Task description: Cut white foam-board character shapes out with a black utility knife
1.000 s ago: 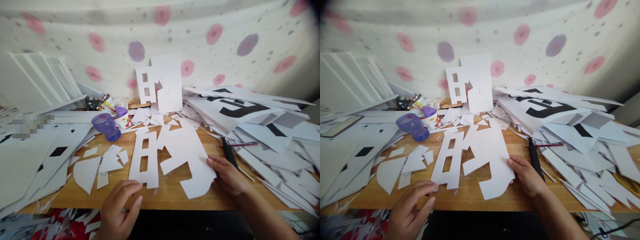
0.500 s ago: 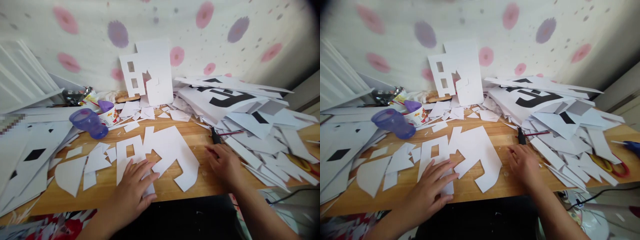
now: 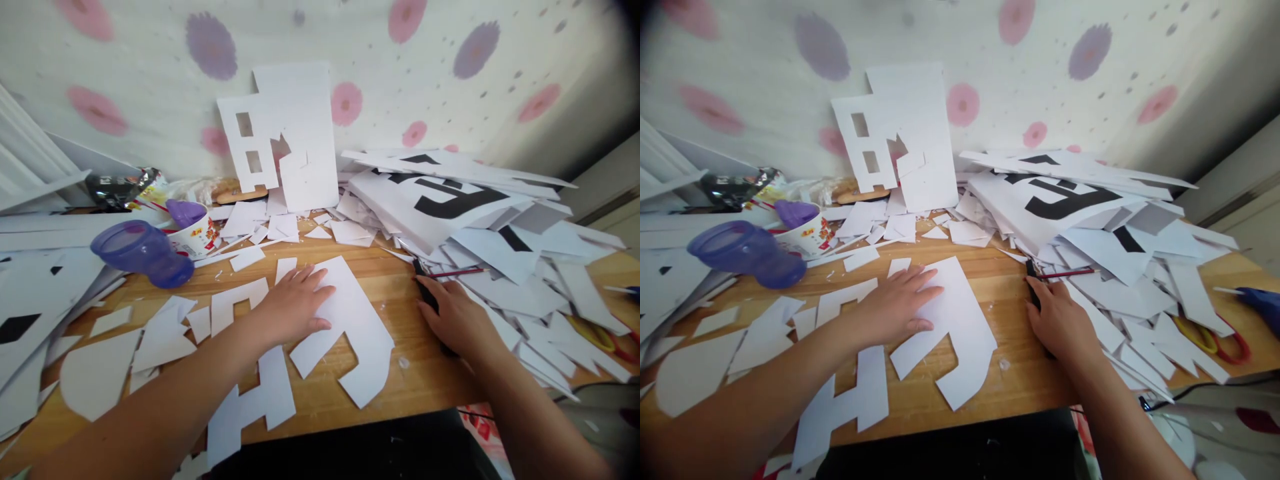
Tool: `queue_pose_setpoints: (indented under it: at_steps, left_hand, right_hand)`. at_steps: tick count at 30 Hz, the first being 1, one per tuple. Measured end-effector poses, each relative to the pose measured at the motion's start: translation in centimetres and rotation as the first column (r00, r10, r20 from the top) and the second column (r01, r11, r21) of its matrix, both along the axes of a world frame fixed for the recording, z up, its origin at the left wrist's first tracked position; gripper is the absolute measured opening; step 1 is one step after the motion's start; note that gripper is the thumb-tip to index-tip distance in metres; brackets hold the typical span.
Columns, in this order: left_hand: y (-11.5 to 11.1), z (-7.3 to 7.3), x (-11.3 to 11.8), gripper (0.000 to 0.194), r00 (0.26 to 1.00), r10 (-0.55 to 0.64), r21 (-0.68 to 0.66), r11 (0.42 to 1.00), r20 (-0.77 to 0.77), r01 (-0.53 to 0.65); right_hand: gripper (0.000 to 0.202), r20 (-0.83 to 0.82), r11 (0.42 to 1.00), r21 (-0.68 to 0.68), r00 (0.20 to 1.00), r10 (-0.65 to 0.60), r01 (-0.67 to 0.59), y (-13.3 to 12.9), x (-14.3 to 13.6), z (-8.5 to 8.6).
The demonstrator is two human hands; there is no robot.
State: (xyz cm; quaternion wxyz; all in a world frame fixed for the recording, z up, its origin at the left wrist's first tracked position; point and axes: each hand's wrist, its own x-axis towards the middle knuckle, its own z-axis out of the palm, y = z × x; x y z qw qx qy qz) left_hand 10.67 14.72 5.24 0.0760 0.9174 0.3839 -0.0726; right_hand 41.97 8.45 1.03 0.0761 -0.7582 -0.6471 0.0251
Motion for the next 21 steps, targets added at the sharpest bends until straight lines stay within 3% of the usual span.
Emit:
queue_pose_setpoints:
  at_steps: [3,5,7,9,11,13,17,21]
  left_hand:
    - [0.8,-1.8,-0.3,0.066,0.998,0.032,-0.007,0.999,0.052,-0.032]
    - [0.8,-2.6,-0.6,0.069,0.995,0.031,-0.006,1.0,0.098,-0.03]
    - [0.7,-2.9,-0.9,0.071,0.991,0.027,-0.002,1.0,0.127,-0.026]
    - [0.6,-2.9,-0.9,0.07,0.99,0.028,-0.009,1.0,0.136,-0.027]
    - [0.6,-2.8,-0.9,0.07,0.989,0.03,-0.018,0.999,0.143,-0.028]
    - [0.6,-2.8,-0.8,0.07,0.987,0.035,-0.023,0.999,0.157,-0.032]
    - [0.7,-3.2,-0.9,0.073,0.98,0.039,-0.02,0.999,0.196,-0.036]
    - [0.6,-3.3,-0.9,0.072,0.978,0.035,-0.007,0.999,0.207,-0.035]
  right_hand:
    - [0.046,-0.265,0.995,0.072,0.96,0.09,-0.073,-0.6,0.3,0.3]
    - [0.039,-0.526,0.979,0.132,0.826,0.2,-0.153,-1.0,-0.1,0.9]
    - [0.03,-0.777,0.979,0.129,0.597,0.2,-0.16,-1.0,-1.0,1.8]
    - [0.025,-0.94,0.991,0.069,0.325,0.102,-0.112,-0.2,-2.4,2.8]
    - [0.025,-0.997,0.995,0.027,0.072,0.034,-0.099,1.3,-3.9,3.4]
    - [0.026,-0.992,0.994,0.036,-0.123,0.023,-0.107,3.2,-5.4,3.5]
    - [0.031,-0.953,0.995,0.08,-0.298,0.056,-0.066,6.8,-8.0,2.8]
    - [0.039,-0.92,0.978,0.209,-0.344,0.19,-0.021,8.3,-9.8,1.5]
